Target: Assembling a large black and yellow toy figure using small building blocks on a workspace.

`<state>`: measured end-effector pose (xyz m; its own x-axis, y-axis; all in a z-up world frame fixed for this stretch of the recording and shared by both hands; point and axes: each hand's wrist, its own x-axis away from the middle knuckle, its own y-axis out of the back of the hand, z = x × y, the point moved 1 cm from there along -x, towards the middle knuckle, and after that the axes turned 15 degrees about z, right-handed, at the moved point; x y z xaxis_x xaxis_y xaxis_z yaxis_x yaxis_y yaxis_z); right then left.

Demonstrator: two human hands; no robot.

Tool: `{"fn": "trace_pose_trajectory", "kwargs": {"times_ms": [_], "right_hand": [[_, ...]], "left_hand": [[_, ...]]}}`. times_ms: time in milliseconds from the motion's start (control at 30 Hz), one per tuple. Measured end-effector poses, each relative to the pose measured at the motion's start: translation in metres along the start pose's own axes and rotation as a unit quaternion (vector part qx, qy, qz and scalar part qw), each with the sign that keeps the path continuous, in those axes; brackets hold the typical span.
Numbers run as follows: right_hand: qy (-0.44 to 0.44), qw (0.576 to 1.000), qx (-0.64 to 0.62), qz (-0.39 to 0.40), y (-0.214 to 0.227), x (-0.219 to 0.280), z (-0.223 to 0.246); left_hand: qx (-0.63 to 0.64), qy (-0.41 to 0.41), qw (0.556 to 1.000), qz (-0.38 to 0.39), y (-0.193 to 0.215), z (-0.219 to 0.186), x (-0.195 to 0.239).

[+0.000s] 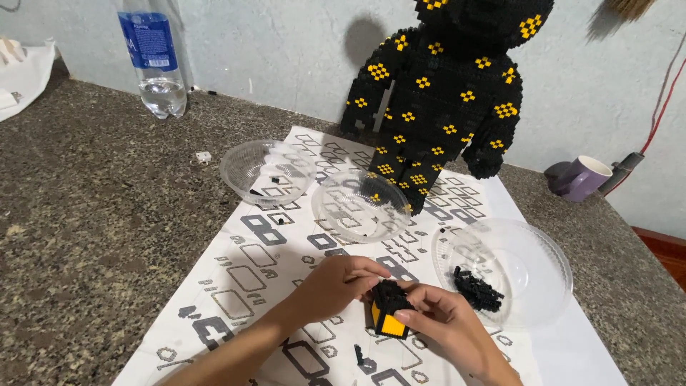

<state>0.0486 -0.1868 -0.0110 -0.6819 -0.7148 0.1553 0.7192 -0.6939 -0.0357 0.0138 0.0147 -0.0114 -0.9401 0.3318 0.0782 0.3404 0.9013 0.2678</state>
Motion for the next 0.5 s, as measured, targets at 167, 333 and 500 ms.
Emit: {"fn": "trace_pose_trajectory", "kwargs": {"times_ms": [167,333,500], "right_hand": [[-0.003,1.000,-0.002,-0.004,-0.001,0.000,0.000],[0.014,1.000,-0.015,0.007,0.004,-0.001,-0.006],[0.014,0.996,0.087,0.008,0.009,0.001,-0.006]], "left_hand": [[-0.017,0.004,1.000,0.003,0.000,-0.002,0.002],[-0.049,0.008,0.999,0.015,0.001,-0.003,0.004],[-0.043,0.017,0.999,0.003,0.002,-0.004,0.003]]}}
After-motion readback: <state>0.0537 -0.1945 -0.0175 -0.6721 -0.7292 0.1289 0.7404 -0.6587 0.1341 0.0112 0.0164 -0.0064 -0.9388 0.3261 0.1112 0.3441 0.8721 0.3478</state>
